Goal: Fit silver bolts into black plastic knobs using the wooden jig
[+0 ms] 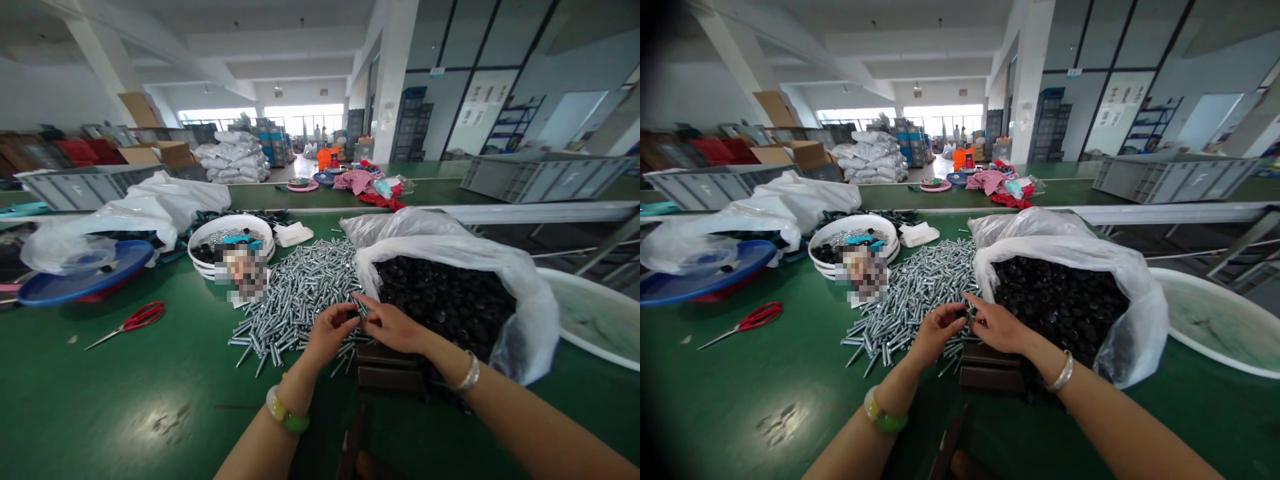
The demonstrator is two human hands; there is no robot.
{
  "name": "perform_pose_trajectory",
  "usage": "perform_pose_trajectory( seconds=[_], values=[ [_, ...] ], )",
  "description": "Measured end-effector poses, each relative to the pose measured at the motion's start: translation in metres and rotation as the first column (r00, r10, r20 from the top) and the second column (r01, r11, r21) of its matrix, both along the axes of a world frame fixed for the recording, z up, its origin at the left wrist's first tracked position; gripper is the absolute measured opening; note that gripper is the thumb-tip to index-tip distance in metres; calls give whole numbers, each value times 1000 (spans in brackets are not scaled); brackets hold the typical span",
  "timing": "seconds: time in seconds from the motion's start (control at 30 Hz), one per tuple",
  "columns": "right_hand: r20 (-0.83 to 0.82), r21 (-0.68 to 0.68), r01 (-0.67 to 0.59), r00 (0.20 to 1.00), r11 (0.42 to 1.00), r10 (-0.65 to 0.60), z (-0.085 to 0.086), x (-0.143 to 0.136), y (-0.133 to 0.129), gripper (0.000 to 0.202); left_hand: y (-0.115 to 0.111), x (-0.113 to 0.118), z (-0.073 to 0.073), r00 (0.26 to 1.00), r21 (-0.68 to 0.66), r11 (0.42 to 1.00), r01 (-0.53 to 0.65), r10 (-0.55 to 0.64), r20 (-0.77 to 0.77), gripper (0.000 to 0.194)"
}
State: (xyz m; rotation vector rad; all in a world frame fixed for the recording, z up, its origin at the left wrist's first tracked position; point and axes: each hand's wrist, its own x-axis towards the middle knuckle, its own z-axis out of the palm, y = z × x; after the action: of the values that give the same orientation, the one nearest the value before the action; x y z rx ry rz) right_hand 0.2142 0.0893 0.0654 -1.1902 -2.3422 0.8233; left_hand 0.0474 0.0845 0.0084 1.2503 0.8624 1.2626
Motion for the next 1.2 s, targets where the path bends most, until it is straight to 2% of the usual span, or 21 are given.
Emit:
perform_pose_trajectory(
  seconds=[0.03, 0.1, 0.2, 0.27, 0.43, 0.53, 0.67, 0.83, 0.93, 1.07, 1.13, 1.2],
  values=[
    [-14, 57, -1, 1000, 998, 1, 2, 2, -2, 47, -1, 1, 1, 1000, 13, 1000, 8, -8, 6, 33],
    [-74, 148, 82, 995, 986, -71, 5, 4, -5, 39, -2, 2, 1, 1000, 24, 1000, 18, -18, 14, 37],
    [-241, 189, 235, 952, 953, -187, 4, 3, -6, 28, -3, 3, 1, 999, 30, 999, 20, -19, -28, 40],
    [-294, 224, 261, 937, 939, -190, 3, -1, -8, 24, -3, 3, 2, 999, 47, 999, 20, -18, -47, 41],
    [-151, 380, 159, 983, 911, -109, 4, -4, -15, 22, -4, 1, 6, 998, 68, 997, 27, -23, -57, 37],
    [-27, 451, 101, 995, 887, -100, 10, 0, -18, 23, -4, 0, 8, 984, 86, 996, 11, 4, -177, 39],
    [201, 395, -29, 978, 918, -56, 22, 1, -22, 21, -6, -1, 10, 931, 163, 986, 23, 38, -363, 44],
    [401, 413, -30, 903, 910, -152, 27, -8, -31, 23, -12, -2, 22, 841, 323, 945, 55, 131, -525, 43],
    [318, 454, -30, 939, 890, -131, 23, -9, -36, 27, -16, -6, 36, 800, 356, 934, 35, 187, -570, 45],
    [69, 566, 72, 989, 821, -134, 20, -3, -43, 34, -20, -10, 50, 842, 291, 957, 7, 151, -517, 54],
    [66, 590, 54, 991, 806, -114, 20, -2, -48, 30, -23, -11, 54, 864, 279, 960, 29, 116, -490, 56],
    [107, 576, 9, 990, 817, -86, 21, -1, -54, 27, -27, -14, 56, 869, 269, 961, 58, 84, -487, 57]
  ],
)
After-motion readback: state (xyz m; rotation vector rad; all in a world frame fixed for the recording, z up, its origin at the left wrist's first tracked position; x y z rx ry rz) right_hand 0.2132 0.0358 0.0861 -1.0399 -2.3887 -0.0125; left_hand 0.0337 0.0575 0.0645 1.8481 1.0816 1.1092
